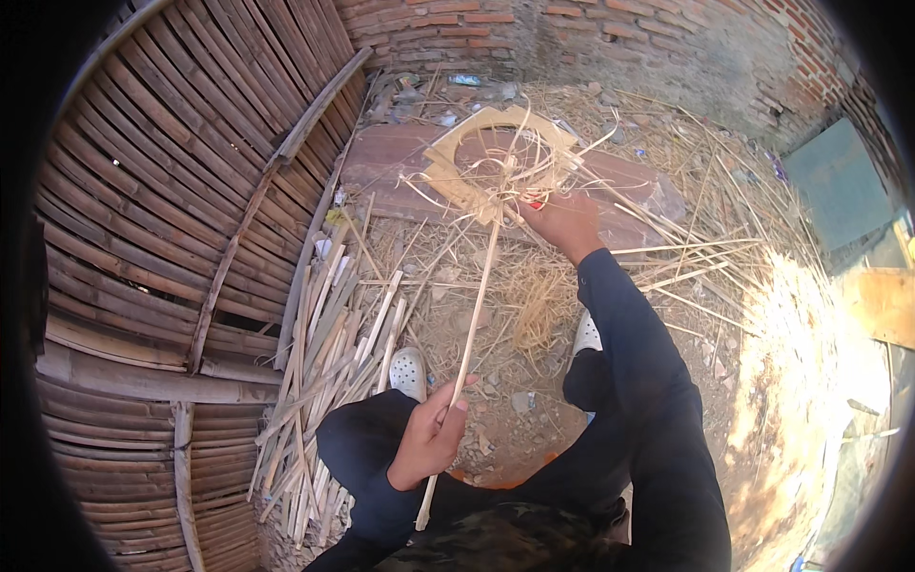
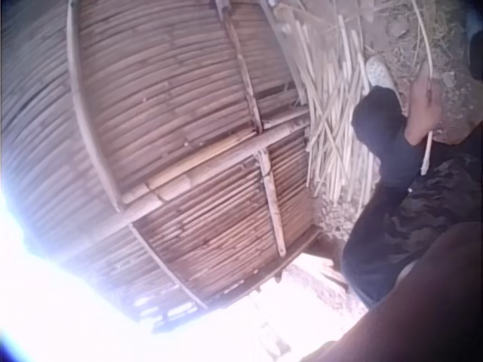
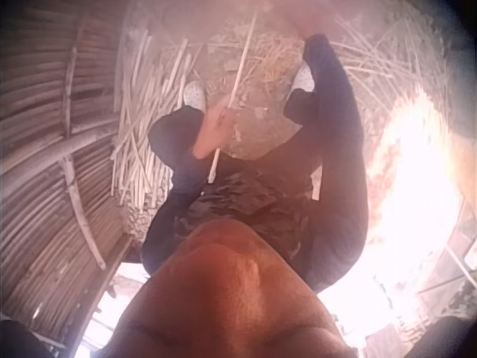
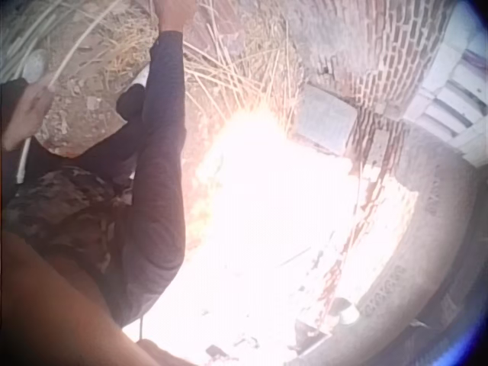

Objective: The person sits on the ground and uses a red utility knife to split a long bamboo stick into thin strips. They hold the stick with one hand and carefully shave off layers with the other, creating a pile of bamboo shavings.

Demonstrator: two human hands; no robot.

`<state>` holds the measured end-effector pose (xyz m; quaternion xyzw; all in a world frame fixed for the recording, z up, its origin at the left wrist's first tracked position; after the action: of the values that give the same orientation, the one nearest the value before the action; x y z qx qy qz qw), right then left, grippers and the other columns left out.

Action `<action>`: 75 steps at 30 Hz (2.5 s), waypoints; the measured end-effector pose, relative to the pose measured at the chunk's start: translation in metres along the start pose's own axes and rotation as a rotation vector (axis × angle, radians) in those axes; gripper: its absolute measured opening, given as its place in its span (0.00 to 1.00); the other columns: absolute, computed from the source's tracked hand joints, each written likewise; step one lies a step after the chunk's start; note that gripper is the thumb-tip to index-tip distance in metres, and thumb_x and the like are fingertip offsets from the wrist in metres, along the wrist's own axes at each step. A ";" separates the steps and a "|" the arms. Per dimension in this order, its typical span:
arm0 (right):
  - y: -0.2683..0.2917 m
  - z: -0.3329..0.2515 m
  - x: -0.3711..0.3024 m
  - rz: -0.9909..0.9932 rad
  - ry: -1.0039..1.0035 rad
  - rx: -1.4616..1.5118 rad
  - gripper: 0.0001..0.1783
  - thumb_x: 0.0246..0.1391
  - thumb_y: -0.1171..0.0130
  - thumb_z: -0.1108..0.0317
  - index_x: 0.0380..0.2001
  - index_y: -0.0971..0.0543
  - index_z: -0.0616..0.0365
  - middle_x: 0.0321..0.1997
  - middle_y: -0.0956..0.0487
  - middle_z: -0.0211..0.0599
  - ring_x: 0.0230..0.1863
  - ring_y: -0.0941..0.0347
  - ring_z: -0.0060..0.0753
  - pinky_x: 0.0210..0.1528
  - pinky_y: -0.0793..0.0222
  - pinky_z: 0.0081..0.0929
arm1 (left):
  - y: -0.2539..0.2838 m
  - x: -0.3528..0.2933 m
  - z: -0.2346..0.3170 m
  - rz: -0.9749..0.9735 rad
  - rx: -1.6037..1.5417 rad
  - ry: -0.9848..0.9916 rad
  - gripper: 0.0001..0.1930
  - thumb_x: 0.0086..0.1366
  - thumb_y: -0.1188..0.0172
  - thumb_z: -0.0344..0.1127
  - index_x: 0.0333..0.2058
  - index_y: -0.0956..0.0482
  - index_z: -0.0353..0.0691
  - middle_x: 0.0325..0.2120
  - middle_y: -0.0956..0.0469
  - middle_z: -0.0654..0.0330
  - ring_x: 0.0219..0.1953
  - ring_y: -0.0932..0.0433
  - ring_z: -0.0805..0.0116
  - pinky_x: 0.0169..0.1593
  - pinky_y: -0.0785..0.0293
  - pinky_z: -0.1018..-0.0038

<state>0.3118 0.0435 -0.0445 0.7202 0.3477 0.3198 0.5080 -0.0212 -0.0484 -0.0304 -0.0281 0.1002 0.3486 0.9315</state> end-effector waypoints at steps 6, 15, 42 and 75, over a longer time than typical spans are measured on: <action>0.012 -0.024 -0.034 0.127 0.203 0.182 0.38 0.54 0.53 0.32 0.15 0.21 0.59 0.11 0.29 0.48 0.16 0.29 0.50 0.21 0.36 0.41 | 0.010 0.009 -0.005 -0.026 -0.288 0.058 0.20 0.73 0.59 0.34 0.61 0.39 0.37 0.14 0.38 0.70 0.14 0.41 0.83 0.20 0.44 0.84; 0.011 -0.066 -0.118 -0.103 0.685 0.272 0.33 0.45 0.43 0.30 0.13 0.23 0.53 0.09 0.29 0.37 0.14 0.29 0.43 0.17 0.37 0.35 | 0.009 0.016 0.007 0.014 -0.449 0.105 0.23 0.73 0.61 0.33 0.65 0.46 0.41 0.16 0.33 0.65 0.13 0.37 0.80 0.19 0.39 0.84; 0.002 -0.055 -0.093 0.024 0.562 0.074 0.36 0.46 0.49 0.26 0.19 0.17 0.50 0.10 0.27 0.39 0.13 0.28 0.43 0.17 0.34 0.36 | 0.010 0.014 -0.002 0.150 -0.222 -0.023 0.24 0.71 0.55 0.29 0.64 0.42 0.33 0.30 0.33 0.71 0.27 0.39 0.88 0.30 0.39 0.87; -0.004 -0.068 -0.115 -0.136 0.616 0.190 0.38 0.47 0.50 0.26 0.13 0.21 0.53 0.10 0.28 0.41 0.13 0.28 0.45 0.18 0.35 0.39 | 0.009 0.007 -0.018 0.193 -0.245 -0.053 0.25 0.71 0.54 0.28 0.64 0.43 0.31 0.24 0.36 0.73 0.23 0.41 0.88 0.27 0.41 0.87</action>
<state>0.1921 -0.0155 -0.0412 0.6089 0.5608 0.4540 0.3297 -0.0249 -0.0391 -0.0496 -0.1225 0.0345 0.4468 0.8855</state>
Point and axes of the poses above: each hand's wrist, its own x-axis towards the middle knuckle, its own y-axis out of the back of the hand, z = x × y, the point moved 1 cm from there along x, towards the middle knuckle
